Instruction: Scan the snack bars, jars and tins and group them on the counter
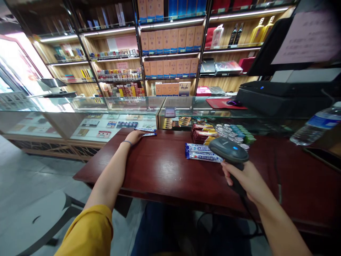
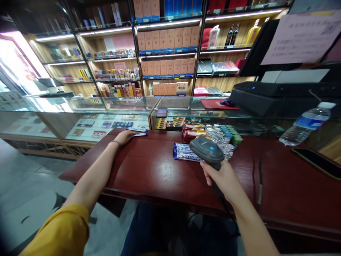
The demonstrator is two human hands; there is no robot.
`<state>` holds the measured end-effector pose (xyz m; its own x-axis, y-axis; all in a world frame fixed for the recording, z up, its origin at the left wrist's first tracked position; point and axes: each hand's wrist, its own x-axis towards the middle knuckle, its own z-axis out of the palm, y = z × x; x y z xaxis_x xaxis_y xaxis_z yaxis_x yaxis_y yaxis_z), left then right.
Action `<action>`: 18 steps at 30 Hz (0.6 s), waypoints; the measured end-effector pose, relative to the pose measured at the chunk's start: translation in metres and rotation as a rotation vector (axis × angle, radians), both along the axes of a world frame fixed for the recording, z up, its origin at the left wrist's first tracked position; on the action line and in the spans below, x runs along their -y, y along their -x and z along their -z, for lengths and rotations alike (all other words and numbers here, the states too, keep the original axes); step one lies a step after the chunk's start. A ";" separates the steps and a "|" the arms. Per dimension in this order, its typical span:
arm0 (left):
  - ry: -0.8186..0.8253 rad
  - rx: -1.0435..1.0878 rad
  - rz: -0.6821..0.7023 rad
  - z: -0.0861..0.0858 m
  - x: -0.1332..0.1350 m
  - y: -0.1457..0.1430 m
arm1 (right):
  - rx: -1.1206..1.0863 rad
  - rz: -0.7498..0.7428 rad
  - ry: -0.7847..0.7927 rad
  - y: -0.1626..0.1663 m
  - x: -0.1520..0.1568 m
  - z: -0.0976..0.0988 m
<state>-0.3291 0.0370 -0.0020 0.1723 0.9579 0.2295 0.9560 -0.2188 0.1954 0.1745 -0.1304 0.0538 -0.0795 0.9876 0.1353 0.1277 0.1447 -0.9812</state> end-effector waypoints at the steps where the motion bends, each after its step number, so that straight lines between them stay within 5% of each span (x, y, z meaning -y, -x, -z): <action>1: -0.015 0.011 -0.032 -0.002 0.001 -0.002 | -0.009 0.006 -0.007 -0.001 0.001 0.000; 6: -0.112 0.227 -0.117 -0.023 0.002 -0.016 | -0.009 0.012 -0.045 -0.007 0.003 0.001; 18: 0.178 0.769 0.072 -0.057 0.023 -0.121 | 0.035 -0.015 -0.066 -0.001 0.010 -0.005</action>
<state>-0.2080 0.0141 0.0545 0.0911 0.9840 0.1534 0.5234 -0.1784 0.8332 0.1751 -0.1404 0.0588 -0.0997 0.9753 0.1971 0.1589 0.2111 -0.9644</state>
